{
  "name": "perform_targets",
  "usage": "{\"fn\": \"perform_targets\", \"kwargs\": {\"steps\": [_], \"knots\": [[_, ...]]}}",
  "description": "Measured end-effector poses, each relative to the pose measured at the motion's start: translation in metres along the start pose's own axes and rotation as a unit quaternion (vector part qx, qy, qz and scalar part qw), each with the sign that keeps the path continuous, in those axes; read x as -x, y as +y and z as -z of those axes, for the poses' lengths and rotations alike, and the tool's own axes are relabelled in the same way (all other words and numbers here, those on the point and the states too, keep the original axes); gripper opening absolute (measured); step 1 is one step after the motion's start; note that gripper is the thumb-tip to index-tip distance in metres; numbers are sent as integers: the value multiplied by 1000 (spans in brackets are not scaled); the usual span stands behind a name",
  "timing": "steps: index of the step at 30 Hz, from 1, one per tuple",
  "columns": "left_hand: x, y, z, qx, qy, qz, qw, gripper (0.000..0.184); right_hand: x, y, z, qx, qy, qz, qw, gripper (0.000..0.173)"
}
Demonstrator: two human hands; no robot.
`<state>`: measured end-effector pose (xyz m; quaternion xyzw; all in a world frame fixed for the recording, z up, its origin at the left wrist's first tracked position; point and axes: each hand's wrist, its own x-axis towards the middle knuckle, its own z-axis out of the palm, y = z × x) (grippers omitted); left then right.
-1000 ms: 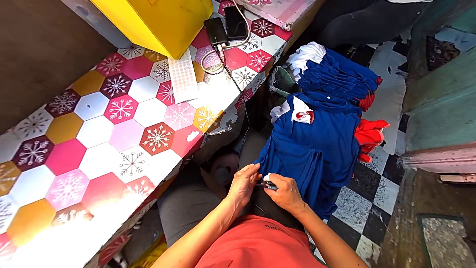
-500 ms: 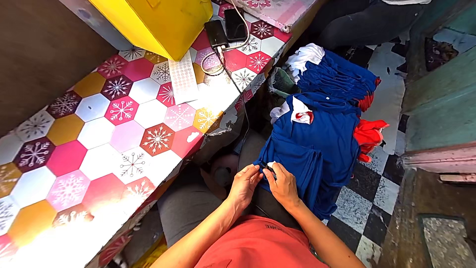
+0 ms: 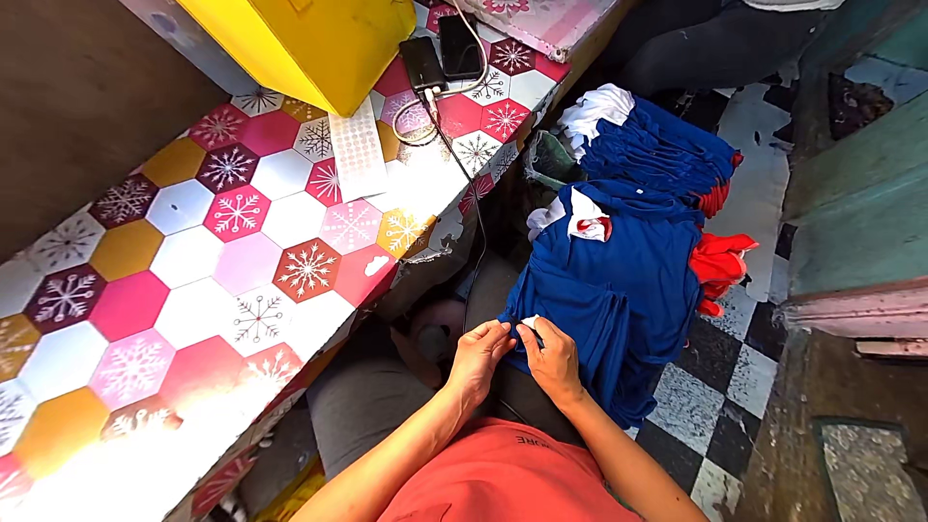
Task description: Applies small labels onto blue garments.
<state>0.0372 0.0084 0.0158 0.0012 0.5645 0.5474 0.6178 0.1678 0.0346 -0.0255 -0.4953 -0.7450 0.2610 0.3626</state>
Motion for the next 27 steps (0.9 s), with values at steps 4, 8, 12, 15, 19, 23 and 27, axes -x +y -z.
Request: {"fn": "perform_targets", "kwargs": {"steps": [4, 8, 12, 15, 19, 23, 27], "knots": [[-1, 6, 7, -68, -61, -23, 996, 23, -4, -1, 17, -17, -103, -65, 992, 31], [-8, 11, 25, -266, -58, -133, 953, 11, -32, 20, 74, 51, -72, -200, 976, 27], [-13, 10, 34, -398, -71, -141, 903, 49, -38, 39, 95, 154, 43, -142, 977, 30], [-13, 9, 33, -454, -103, -135, 875, 58, -20, 20, 72, 7, -107, -72, 992, 27], [-12, 11, 33, -466, -103, -127, 869, 45, -1, 5, 37, -18, -220, -49, 974, 19], [-18, 0, 37, -482, -60, -219, 846, 16, 4, 4, 29, -60, -140, -57, 987, 13], [-13, 4, 26, -505, -92, -242, 823, 24, 8, 5, 32, -67, -92, -38, 993, 11]]}}
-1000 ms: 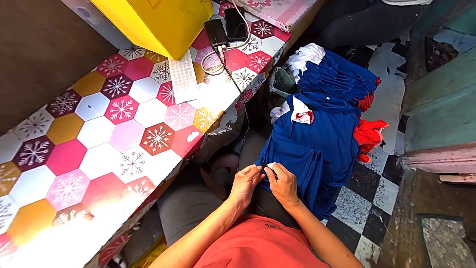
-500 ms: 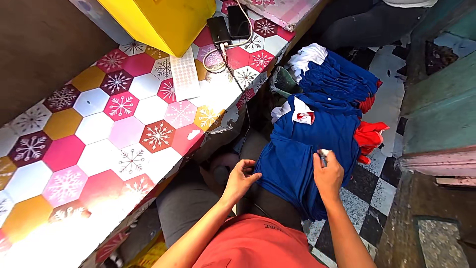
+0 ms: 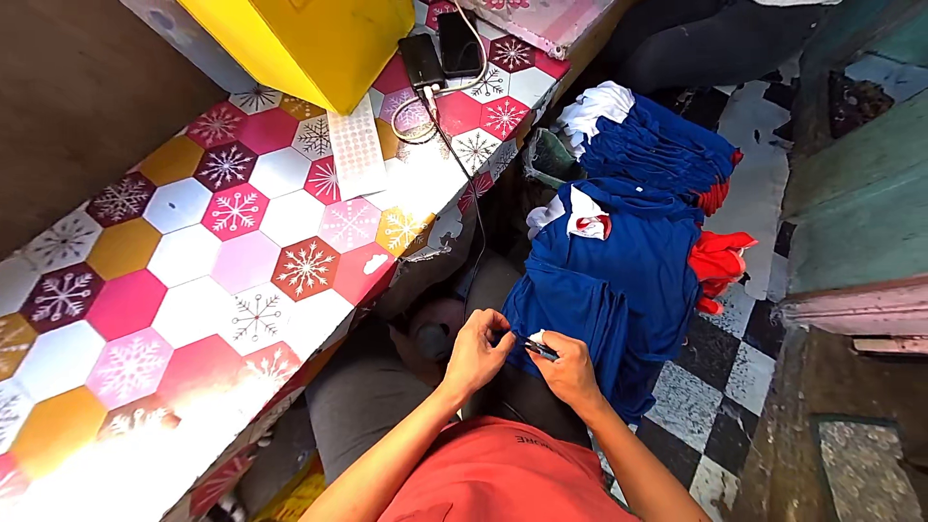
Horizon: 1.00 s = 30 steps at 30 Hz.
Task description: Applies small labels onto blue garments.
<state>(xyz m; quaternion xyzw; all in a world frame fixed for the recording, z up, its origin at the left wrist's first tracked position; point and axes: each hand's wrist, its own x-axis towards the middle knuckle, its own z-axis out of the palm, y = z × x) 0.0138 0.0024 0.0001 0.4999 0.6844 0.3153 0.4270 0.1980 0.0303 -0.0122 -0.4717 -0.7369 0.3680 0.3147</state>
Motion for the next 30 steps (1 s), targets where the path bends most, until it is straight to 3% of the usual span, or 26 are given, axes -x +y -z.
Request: {"fn": "perform_targets", "kwargs": {"steps": [4, 8, 13, 16, 18, 21, 24, 25, 27, 30], "knots": [[1, 18, 2, 28, -97, 31, 994, 39, 1, -2, 0, -55, 13, -25, 998, 11], [-8, 8, -4, 114, -69, 8, 991, 16, 3, 0, -4, -106, 23, -50, 993, 13], [-9, 7, -3, 9, -56, 14, 998, 26, 3, 1, 0, -84, 95, -18, 992, 13], [-11, 6, -2, 78, -57, 56, 994, 21, 3, 3, 2, -6, 43, 1, 999, 26], [-10, 7, -3, 106, -63, 53, 991, 17, 3, 6, -2, 0, 21, -18, 1000, 20], [-10, 7, 1, 43, -64, 48, 996, 23, 0, 5, 1, -80, 60, -70, 992, 13], [-12, 10, 2, -41, -58, 80, 994, 26, 4, 9, 4, -59, 102, 13, 993, 10], [-13, 13, -1, -15, -53, 104, 993, 28, 7, 12, 3, -28, 96, 65, 993, 10], [-12, 25, -8, 173, -41, 174, 969, 31, 12, 16, -1, 28, 86, 142, 986, 11], [-8, 35, -17, 430, -7, 270, 862, 24, 14, 16, -5, 66, 87, 176, 978, 14]]}}
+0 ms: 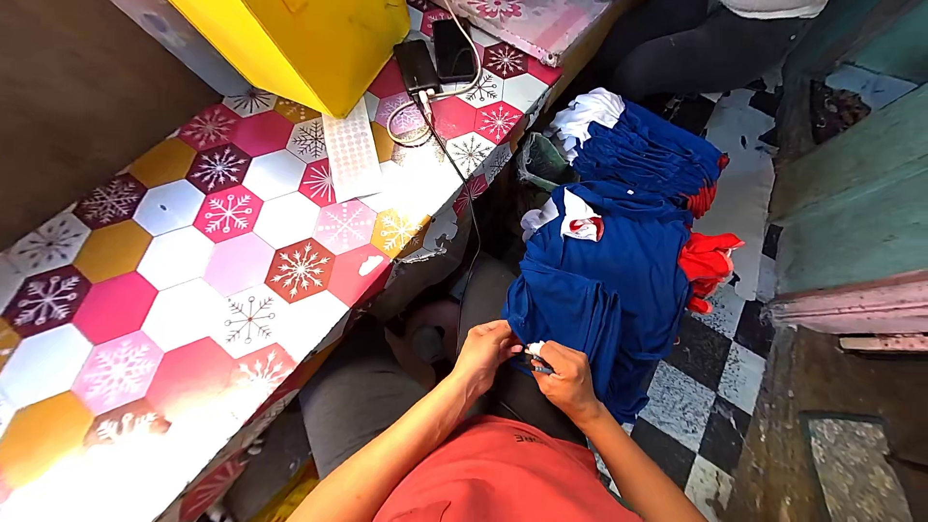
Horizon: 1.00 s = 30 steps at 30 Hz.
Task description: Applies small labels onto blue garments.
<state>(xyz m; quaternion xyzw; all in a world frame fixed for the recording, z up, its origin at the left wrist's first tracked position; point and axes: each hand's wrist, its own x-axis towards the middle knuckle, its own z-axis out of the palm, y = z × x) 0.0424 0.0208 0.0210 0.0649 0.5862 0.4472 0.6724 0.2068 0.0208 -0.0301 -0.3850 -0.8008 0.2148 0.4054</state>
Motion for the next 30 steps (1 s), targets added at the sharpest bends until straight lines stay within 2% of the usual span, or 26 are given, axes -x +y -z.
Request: {"fn": "perform_targets", "kwargs": {"steps": [3, 6, 7, 8, 10, 12, 14, 20, 30], "knots": [[2, 4, 3, 54, -20, 31, 998, 25, 2, -1, -3, 7, -13, 16, 1000, 15], [5, 3, 2, 45, 0, 21, 999, 7, 5, 1, -6, 16, -23, 43, 999, 15], [5, 2, 1, 61, 16, 19, 998, 6, 5, 1, -6, 18, -29, 42, 999, 14], [5, 1, 1, 83, 29, 19, 996, 6, 4, 0, -5, 12, -39, 23, 999, 13], [6, -1, 0, 126, 52, 25, 990, 4, 0, -5, 2, -39, -69, -81, 994, 14], [7, -2, 0, 154, 62, 32, 986, 4, -9, -6, 11, -97, -78, -195, 973, 29], [9, -2, 0, 163, 68, 39, 983, 5, -14, -3, 17, -88, -86, -222, 967, 40], [14, -4, -1, 171, 65, 45, 982, 12, -9, -2, 6, 11, -84, -158, 984, 38], [12, -11, 2, 95, 52, -7, 994, 12, -7, -4, -1, -11, -48, -153, 987, 30]]}}
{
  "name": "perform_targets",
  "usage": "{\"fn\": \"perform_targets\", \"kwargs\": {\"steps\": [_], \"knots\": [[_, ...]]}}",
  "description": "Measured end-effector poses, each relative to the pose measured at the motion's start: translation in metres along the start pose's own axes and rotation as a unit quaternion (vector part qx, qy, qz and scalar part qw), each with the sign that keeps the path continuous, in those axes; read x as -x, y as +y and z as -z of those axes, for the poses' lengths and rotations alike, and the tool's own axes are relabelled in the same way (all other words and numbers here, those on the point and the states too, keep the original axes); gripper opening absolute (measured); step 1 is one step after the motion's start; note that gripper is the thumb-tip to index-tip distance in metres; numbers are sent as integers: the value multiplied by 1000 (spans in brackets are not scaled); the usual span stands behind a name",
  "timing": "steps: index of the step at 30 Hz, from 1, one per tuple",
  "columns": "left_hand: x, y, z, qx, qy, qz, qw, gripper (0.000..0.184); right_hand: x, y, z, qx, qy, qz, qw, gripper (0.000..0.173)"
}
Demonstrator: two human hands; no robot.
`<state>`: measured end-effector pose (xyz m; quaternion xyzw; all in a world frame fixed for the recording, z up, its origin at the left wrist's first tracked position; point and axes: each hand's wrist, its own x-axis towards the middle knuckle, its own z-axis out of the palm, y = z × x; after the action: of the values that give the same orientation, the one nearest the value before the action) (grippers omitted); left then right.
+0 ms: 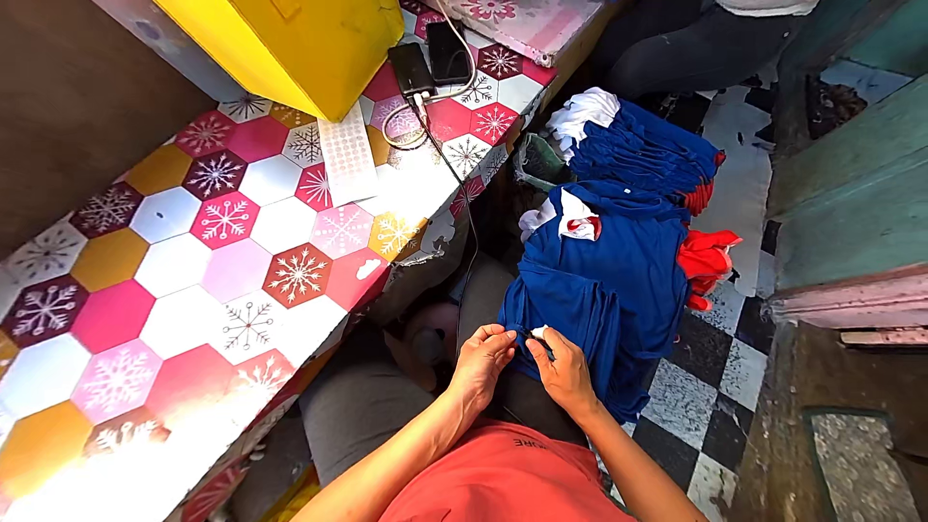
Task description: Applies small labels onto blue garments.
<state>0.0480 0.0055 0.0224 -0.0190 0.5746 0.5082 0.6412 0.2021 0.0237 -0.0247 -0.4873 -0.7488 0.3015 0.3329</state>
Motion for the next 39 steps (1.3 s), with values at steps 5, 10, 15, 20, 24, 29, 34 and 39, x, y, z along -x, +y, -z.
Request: {"fn": "perform_targets", "kwargs": {"steps": [5, 10, 15, 20, 24, 29, 34, 39], "knots": [[1, -1, 1, -46, -11, -49, 998, 15, -1, -1, 0, 5, 23, 10, 1000, 26], [-1, -3, 1, -59, -10, -60, 996, 17, 0, 0, -2, 3, 36, 11, 999, 24], [-3, -4, 3, -71, -12, -63, 995, 18, -1, -2, -2, 13, 41, 11, 999, 21], [-4, -5, 3, -61, -11, -55, 997, 17, -3, -5, -1, -87, 49, -60, 993, 21], [-4, -5, 4, -52, -23, -56, 997, 15, -2, -6, 3, -98, -20, -88, 991, 44], [-4, 6, 14, -180, -65, -130, 973, 17, -20, 3, 44, -7, -23, -117, 993, 19], [-19, 18, 45, -462, -91, -188, 862, 43, -40, 30, 97, 222, 43, -208, 952, 30], [-20, 9, 44, -520, -96, -286, 799, 43, -27, 0, 58, 36, -194, -115, 974, 33]]}}
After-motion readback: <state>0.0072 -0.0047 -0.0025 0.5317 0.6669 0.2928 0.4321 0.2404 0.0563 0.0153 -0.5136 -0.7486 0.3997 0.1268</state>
